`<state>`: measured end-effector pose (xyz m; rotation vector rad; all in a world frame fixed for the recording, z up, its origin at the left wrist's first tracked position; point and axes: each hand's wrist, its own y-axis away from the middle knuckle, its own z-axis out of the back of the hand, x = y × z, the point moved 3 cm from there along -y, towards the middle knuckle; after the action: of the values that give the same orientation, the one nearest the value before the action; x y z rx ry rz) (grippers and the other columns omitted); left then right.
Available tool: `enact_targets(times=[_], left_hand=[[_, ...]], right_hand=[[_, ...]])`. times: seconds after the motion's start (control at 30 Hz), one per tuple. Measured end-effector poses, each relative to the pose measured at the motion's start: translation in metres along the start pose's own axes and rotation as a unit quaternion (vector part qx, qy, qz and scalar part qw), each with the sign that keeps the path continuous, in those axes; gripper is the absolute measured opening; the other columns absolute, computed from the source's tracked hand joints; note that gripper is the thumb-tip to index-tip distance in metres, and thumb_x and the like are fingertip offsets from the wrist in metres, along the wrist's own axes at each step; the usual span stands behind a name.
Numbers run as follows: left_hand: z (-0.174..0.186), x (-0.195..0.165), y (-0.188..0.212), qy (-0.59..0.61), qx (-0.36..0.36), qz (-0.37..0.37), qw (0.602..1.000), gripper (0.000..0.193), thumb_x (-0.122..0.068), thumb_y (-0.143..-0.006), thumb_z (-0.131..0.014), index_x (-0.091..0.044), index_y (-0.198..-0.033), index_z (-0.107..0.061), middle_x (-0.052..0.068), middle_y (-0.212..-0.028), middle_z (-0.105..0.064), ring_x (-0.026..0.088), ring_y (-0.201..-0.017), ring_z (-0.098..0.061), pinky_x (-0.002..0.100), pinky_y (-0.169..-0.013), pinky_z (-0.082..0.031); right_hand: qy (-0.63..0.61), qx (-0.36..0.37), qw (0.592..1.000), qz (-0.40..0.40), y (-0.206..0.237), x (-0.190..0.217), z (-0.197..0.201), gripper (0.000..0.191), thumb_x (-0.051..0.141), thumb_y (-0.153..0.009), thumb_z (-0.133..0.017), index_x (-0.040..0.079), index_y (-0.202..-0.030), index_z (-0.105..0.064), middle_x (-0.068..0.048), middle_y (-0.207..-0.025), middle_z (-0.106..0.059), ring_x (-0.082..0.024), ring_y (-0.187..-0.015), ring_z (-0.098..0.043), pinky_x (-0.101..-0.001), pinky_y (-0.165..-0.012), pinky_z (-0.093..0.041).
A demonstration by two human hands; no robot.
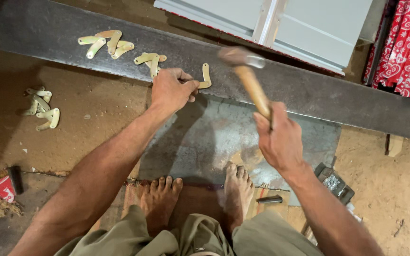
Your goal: The person repeatedly hammers small, light-colored metal pieces on a metal workbench using a hammer. They pick up each piece, position it, strike it several times, and place it aside. The process is repeated for multiple pieces.
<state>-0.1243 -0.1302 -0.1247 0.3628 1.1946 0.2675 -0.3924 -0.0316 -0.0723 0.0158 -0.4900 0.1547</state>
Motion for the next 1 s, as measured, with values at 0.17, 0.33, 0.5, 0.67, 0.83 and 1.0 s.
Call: enact_targets(times=[0.17,0.33,0.5,0.67,0.83,1.0], left_hand=[[0.000,0.001,-0.002,-0.002,0.001,0.017,1.000,0.015,-0.014,-0.088,-0.075,0.000,-0.091,-0.076,0.007,-0.074,-0.078,0.011,-0.060,-0.074,0.027,-0.057,-0.058],[0.005,0.004,0.003,0.104,0.041,-0.058,0.992,0.011,-0.008,-0.091,-0.072,0.003,-0.090,-0.075,0.009,-0.081,-0.079,0.011,-0.064,-0.074,0.027,-0.057,-0.058],[0.015,0.047,0.046,0.041,0.215,-0.015,0.976,0.016,-0.014,-0.088,-0.074,-0.003,-0.099,-0.075,0.011,-0.083,-0.080,0.012,-0.062,-0.074,0.029,-0.053,-0.058],[0.024,0.073,0.074,-0.117,0.205,-0.170,0.957,0.018,-0.022,-0.087,-0.078,-0.007,-0.096,-0.076,0.011,-0.079,-0.078,0.021,-0.067,-0.077,0.037,-0.065,-0.060],[0.087,0.066,0.056,-0.294,-0.056,-0.144,0.943,0.016,-0.026,-0.095,-0.070,-0.012,-0.102,-0.072,0.014,-0.091,-0.075,0.033,-0.077,-0.073,0.045,-0.073,-0.058],[0.188,0.032,0.026,-0.406,-0.253,-0.290,0.829,0.052,-0.030,-0.091,-0.076,-0.010,-0.136,-0.060,0.016,-0.135,-0.061,0.039,-0.122,-0.059,0.049,-0.102,-0.050]], right_hand=[[0.037,0.142,0.985,-0.086,0.006,0.000,-0.014,0.030,0.034,-0.105,-0.049,0.004,-0.108,-0.052,-0.006,-0.061,-0.058,-0.017,-0.044,-0.053,-0.0395,-0.035,-0.047],[-0.087,0.018,0.995,-0.052,0.000,0.002,0.010,0.033,0.036,-0.102,-0.053,0.004,-0.106,-0.060,-0.007,-0.064,-0.059,-0.017,-0.050,-0.055,-0.0350,-0.040,-0.044],[-0.275,-0.157,0.931,0.181,-0.018,0.027,0.112,0.028,0.022,-0.116,-0.047,0.004,-0.096,-0.051,-0.006,-0.083,-0.059,-0.012,-0.073,-0.055,-0.0284,-0.066,-0.046],[-0.318,-0.266,0.884,0.219,-0.050,0.063,0.146,0.023,0.023,-0.113,-0.053,0.002,-0.103,-0.054,-0.008,-0.085,-0.063,-0.016,-0.076,-0.061,-0.0324,-0.069,-0.050],[-0.175,-0.136,0.974,-0.054,-0.028,0.022,0.042,0.023,0.023,-0.110,-0.059,0.000,-0.111,-0.058,-0.010,-0.087,-0.066,-0.019,-0.079,-0.066,-0.0365,-0.072,-0.053],[0.003,-0.039,0.980,-0.196,0.034,-0.058,-0.001,0.032,0.030,-0.107,-0.060,-0.002,-0.101,-0.060,-0.014,-0.067,-0.065,-0.023,-0.057,-0.065,-0.0407,-0.052,-0.053]])
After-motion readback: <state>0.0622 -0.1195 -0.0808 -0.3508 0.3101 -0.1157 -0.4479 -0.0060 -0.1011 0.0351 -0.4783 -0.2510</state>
